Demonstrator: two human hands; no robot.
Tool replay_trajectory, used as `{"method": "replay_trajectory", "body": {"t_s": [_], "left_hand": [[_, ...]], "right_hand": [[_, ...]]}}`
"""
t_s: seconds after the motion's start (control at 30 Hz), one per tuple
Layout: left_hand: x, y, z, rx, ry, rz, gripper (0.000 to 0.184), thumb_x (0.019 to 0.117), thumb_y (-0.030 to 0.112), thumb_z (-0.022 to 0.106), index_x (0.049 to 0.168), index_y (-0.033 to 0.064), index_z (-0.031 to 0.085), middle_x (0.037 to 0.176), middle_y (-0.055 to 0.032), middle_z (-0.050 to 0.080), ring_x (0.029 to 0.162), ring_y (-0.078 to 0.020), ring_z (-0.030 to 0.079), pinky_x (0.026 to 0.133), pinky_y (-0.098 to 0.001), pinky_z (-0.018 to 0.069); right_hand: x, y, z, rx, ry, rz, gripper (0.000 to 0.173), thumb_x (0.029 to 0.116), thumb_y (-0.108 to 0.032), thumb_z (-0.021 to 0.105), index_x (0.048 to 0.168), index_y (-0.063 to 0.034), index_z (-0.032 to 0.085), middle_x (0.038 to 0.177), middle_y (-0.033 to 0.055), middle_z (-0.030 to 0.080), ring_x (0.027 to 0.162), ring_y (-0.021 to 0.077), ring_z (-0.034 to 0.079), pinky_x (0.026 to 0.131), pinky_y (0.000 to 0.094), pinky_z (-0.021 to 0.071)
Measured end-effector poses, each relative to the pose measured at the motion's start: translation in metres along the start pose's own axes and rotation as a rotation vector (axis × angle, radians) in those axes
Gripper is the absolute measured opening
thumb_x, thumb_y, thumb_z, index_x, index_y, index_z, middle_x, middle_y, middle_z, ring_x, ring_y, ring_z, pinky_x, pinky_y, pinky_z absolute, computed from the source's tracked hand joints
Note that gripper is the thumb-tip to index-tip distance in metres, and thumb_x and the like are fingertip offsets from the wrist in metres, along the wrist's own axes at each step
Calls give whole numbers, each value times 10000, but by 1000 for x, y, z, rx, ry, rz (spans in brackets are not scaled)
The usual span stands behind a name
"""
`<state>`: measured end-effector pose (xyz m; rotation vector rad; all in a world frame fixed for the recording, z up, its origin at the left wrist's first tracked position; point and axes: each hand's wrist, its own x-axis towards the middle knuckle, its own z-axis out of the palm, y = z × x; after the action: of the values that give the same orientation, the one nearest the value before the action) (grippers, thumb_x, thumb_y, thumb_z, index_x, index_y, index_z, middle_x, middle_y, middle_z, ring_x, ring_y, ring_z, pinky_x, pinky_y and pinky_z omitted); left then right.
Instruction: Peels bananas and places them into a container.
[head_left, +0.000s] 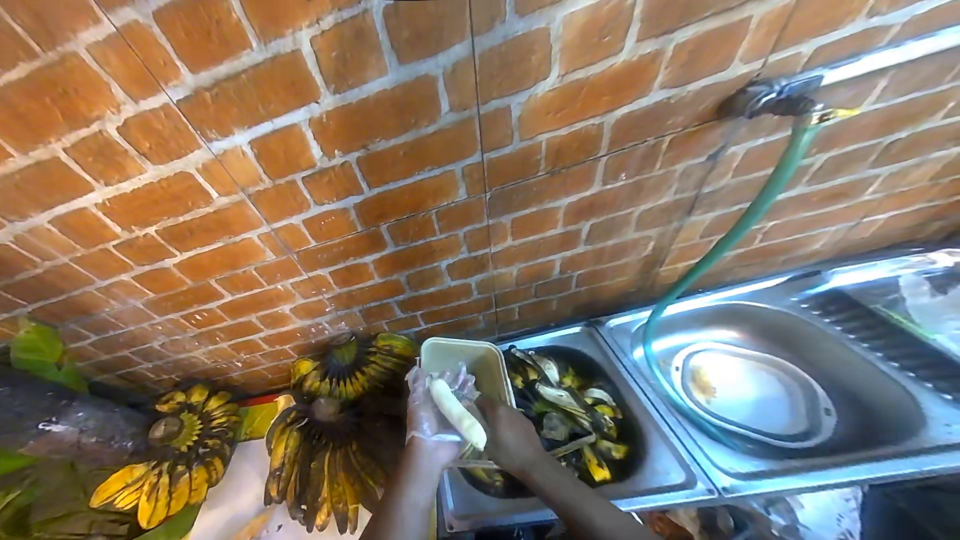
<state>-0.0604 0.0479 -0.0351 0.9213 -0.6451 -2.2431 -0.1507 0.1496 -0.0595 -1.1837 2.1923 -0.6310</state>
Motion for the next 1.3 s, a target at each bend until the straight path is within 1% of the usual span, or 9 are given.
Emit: {"method": "replay_trajectory", "body": {"t_s": [0.1,0.2,0.37,0.5,0.7,0.83,0.97,1.17,1.3], "left_hand": [[-8,-15,-10,9,43,-57,467,1096,456,332,1225,83,582,1027,-170,672,899,-297,678,752,-491,583],[-8,-25,-20,33,99,-134,412,1113,368,341,1307,77,558,1126,-169,676,996,-288,686,824,-478,593],[8,-29,-33,165,172,-127,362,1118,271,390,1392,60,495,1224,-177,650,1069,-282,670,883,-457,586],[33,-46,-56,467,253,-98,367,1093,267,501,1394,58,514,1236,-163,649,1084,-266,657,888,-456,579],[54,-61,-60,1102,276,-46,548,980,286,706,1424,18,529,1408,-214,564,1299,-317,547,1073,-500,473],[60,-59,-43,1508,180,-73,524,1037,392,584,1429,45,557,1435,-203,569,1350,-334,526,1128,-522,425],[68,-53,-42,1603,58,-88,497,1104,366,438,1494,65,503,1517,-193,507,1422,-336,464,1183,-526,365],[88,-50,-64,1597,81,-70,384,1062,327,547,1368,117,647,1392,-164,622,1317,-314,568,1124,-515,436],[87,-47,-63,1608,69,5,390,1036,240,582,1412,139,614,1415,-174,601,1322,-329,562,1122,-526,439]], "right_hand": [[7,-2,-18,-197,71,51,646,1052,-622,331,1221,-85,649,1094,185,722,1051,400,706,853,611,562],[13,1,-29,-267,94,115,544,1052,-546,445,1266,-86,640,1137,178,715,1071,390,698,878,603,555],[17,25,-36,-235,106,195,510,1062,-525,441,1299,-108,615,1127,172,719,1061,386,703,868,595,560],[15,47,-34,-104,80,230,533,1047,-563,448,1275,-120,635,1098,173,727,1055,379,706,880,613,554],[9,65,-22,-14,67,260,543,1045,-581,440,1277,-131,634,1087,158,729,1050,362,709,882,612,557],[2,81,-14,16,96,261,529,1043,-582,441,1246,-143,656,1075,134,733,1030,340,714,878,602,565],[-6,95,-6,41,126,283,543,1040,-577,460,1252,-120,662,1067,147,729,1017,350,710,876,607,560],[-18,96,3,64,152,344,570,1030,-591,471,1248,-100,660,1100,159,720,1031,358,703,882,612,555],[-19,87,6,73,202,345,539,1037,-568,480,1233,-102,669,1085,154,721,1011,347,706,876,606,558]]}}
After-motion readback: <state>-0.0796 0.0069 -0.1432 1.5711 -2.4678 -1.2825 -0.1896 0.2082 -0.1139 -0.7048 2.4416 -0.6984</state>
